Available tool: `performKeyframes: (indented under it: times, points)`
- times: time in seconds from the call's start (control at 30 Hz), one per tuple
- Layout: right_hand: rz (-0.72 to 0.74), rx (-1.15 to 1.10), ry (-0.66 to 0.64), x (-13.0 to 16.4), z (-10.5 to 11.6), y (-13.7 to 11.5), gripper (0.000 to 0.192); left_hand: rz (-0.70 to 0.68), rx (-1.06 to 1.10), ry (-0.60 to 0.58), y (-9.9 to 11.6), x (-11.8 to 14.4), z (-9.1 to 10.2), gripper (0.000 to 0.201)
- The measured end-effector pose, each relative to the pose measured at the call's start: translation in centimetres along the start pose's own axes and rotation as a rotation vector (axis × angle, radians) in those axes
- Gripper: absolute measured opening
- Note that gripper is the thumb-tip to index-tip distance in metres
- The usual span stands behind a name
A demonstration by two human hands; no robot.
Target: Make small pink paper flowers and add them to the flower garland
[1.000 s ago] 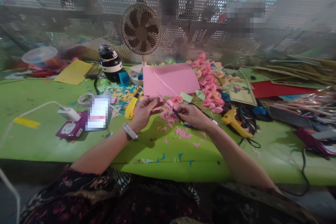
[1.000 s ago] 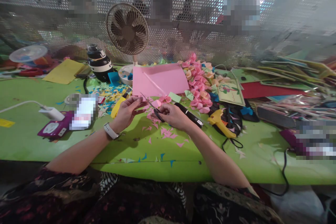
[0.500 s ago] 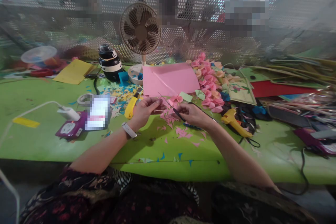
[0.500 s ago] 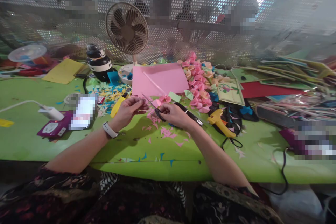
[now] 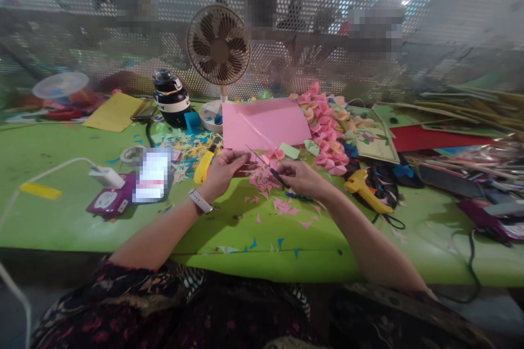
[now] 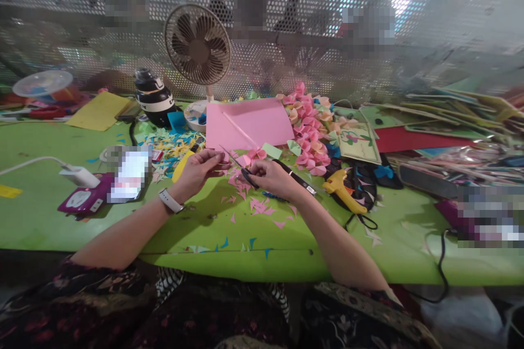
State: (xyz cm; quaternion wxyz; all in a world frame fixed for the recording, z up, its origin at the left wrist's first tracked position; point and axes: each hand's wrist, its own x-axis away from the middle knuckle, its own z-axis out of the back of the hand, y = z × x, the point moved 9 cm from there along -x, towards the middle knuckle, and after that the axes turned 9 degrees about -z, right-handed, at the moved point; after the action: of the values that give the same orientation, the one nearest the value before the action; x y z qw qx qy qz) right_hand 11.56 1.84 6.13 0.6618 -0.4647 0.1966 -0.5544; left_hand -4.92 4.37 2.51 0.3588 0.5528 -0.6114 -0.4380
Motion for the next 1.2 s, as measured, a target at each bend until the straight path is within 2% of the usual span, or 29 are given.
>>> performKeyframes:
  times: [0.53, 0.8, 0.93, 1.1, 1.2]
  points:
    - [-0.024, -0.024, 0.010, 0.1, 0.1, 0.0, 0.052, -0.015, 0.001, 0.028, 0.5, -0.1, 0.3, 0.030]
    - [-0.062, -0.089, 0.150, 0.1, 1.6, 0.6, 0.050, -0.044, 0.083, 0.040, 0.4, -0.4, 0.7, 0.031]
    - [-0.073, -0.015, 0.120, -0.3, 1.1, 1.1, 0.046, -0.054, 0.134, 0.073, 0.6, -0.4, 1.1, 0.029]
    - [-0.062, 0.152, 0.107, -1.0, 0.7, 1.8, 0.035, -0.044, 0.199, 0.059, 0.7, -0.3, 0.6, 0.032]
    - [-0.050, 0.285, 0.093, -1.1, 0.1, 1.8, 0.031, -0.046, 0.200, 0.089, 0.7, -0.3, 0.8, 0.029]
